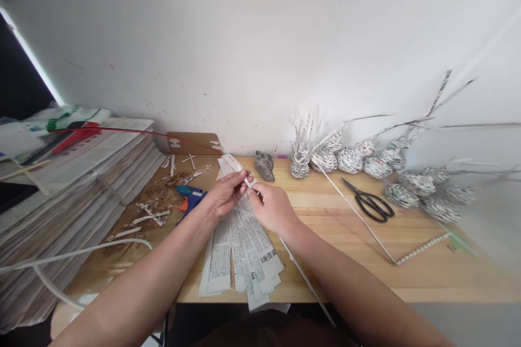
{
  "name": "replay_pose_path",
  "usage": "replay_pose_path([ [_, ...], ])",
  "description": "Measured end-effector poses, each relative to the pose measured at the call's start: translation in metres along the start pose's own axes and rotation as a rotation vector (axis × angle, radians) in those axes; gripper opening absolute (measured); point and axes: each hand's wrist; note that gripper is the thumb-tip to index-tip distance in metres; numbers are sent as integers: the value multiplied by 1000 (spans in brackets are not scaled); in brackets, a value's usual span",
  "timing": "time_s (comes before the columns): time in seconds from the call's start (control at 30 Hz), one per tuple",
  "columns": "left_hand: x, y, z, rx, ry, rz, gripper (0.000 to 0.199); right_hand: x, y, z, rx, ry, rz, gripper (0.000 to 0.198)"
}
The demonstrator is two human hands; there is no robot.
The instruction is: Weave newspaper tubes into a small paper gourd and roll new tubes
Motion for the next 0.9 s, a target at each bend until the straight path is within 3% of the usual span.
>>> replay_pose_path([
  [0.1, -1, 0, 0, 7, -6, 14, 12, -2, 1, -2, -78, 138, 48, 35],
  [0.27, 0, 0, 2, -1, 8, 29, 19, -1, 3, -3, -348, 611, 249, 39],
  [0.33, 0, 0, 1, -9, -6, 2, 19, 2, -1, -4, -349, 644, 274, 43],
  [0.5, -1, 2, -4, -45, -55, -88, 14, 10, -24, -12, -273, 474, 216, 45],
  [0.63, -1, 2, -6, -32, -72, -72, 14, 7, -34, -18, -455, 874, 379, 45],
  [0.7, -1, 1, -6, -27, -73, -64, 14, 5, -36, -18, -490, 972, 449, 46],
  [0.77, 0, 1, -5, -33, -62, -62, 14, 6, -39, -17, -450, 838, 403, 47],
  [0.9, 0, 2, -5, -56, -52, -74, 15, 12, -46, -13, -272, 465, 175, 39],
])
Point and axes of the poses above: each hand's wrist, its own y-axis towards the middle knuckle, its own x-axis out of the back of the hand, z = x × y, and after that the axes turned 2 degrees about -x, right-handed
